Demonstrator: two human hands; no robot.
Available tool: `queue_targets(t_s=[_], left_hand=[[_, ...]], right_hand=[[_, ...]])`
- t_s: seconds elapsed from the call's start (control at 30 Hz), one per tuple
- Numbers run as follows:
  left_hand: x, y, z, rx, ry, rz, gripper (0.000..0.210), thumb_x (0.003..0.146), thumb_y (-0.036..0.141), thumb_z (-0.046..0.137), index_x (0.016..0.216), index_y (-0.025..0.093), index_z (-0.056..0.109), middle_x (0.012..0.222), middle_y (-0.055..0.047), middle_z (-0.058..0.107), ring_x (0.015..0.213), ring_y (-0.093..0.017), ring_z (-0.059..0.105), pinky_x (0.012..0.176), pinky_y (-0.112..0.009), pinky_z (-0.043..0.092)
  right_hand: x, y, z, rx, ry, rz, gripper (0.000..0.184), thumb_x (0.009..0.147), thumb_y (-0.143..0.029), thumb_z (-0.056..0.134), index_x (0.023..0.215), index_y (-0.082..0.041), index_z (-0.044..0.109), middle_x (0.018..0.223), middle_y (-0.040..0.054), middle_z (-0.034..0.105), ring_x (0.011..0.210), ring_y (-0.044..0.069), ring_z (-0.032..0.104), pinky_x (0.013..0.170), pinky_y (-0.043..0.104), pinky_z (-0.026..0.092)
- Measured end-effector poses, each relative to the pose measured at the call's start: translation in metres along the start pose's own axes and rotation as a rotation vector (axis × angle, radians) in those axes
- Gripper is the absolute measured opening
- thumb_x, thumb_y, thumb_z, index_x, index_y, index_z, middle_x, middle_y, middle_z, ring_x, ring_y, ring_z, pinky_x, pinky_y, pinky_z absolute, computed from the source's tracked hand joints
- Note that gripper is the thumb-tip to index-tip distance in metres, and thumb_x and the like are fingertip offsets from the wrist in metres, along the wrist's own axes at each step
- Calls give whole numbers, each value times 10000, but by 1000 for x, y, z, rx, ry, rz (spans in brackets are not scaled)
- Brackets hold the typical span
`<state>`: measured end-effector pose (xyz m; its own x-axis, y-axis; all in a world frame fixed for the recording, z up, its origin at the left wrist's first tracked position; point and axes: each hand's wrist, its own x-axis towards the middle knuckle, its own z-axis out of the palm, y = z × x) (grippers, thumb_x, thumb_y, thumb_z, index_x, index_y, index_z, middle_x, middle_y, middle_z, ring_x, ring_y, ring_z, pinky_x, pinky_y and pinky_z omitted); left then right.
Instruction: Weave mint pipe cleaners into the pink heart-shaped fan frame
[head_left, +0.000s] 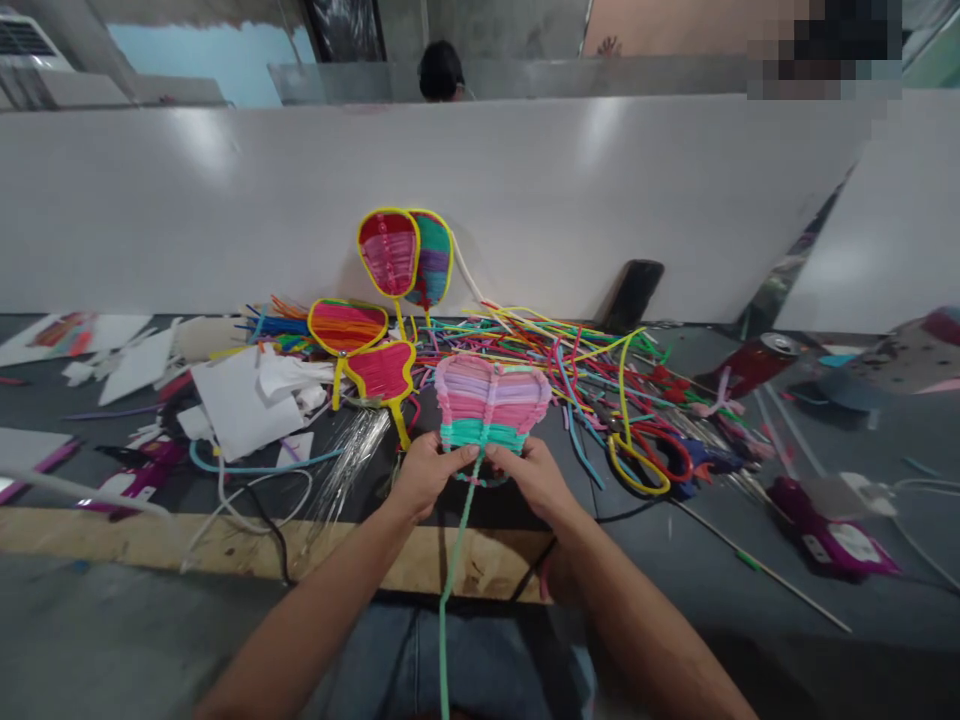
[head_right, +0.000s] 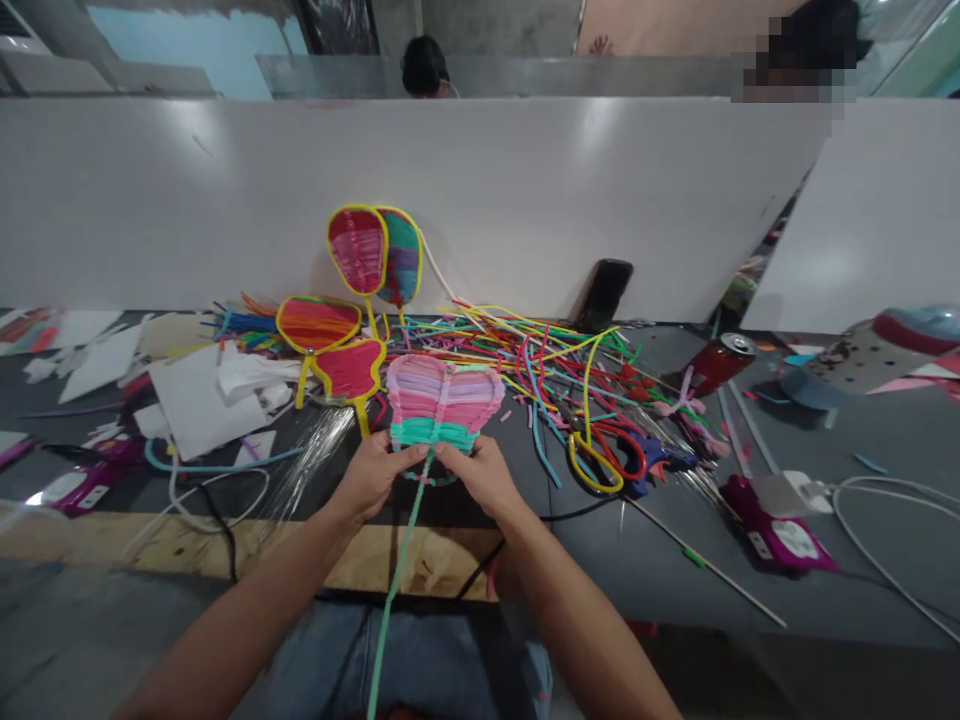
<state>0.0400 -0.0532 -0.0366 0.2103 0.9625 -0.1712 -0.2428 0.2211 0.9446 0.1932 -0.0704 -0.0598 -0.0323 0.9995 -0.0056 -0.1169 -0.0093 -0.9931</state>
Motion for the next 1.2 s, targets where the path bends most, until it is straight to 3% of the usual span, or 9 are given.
queue_targets(t_s=[0.17,0.37,0.63,0.8,1.07,1.2], left_hand=[[5,-2,4,25,-21,-6,286,622,301,780,848,140,714,830,-51,731,764,-181,643,810,-327,482],[12,-6,6,6,5,14,250,590,296,797,759,133,711,757,-38,723,695,-164,626,761,-312,487],[8,-6,10,-19,5,-21,267,592,308,799,772,134,707,745,-37,716,697,-165,624,743,-302,485],[5,-10,15,-57,-6,-27,267,590,307,800,771,133,708,748,-45,718,700,-168,632,744,-305,488],[12,-4,12,-81,10,-96,326,569,295,813,813,114,696,735,-57,722,670,-184,652,720,-323,506],[15,-3,13,-63,28,-70,310,537,297,830,743,111,692,674,-40,712,596,-154,631,670,-296,506]], right_hand=[[-1,-4,-3,27,4,-14,305,690,-435,680,560,-180,575,514,-35,509,506,100,414,535,246,352],[-2,-5,-4,57,-5,-42,306,680,-430,694,553,-185,562,511,-41,491,499,96,393,532,248,335],[3,4,-10,260,-25,102,252,666,-418,726,686,-181,645,580,-22,578,526,113,489,547,257,423],[3,9,-12,233,-6,41,234,664,-397,736,678,-186,636,599,-17,582,541,116,491,547,252,435],[1,2,-12,164,-11,69,238,668,-388,735,651,-175,631,544,-30,550,510,100,467,507,226,408],[2,2,-10,257,51,82,245,674,-419,721,700,-182,663,609,-20,596,526,104,482,515,239,431]])
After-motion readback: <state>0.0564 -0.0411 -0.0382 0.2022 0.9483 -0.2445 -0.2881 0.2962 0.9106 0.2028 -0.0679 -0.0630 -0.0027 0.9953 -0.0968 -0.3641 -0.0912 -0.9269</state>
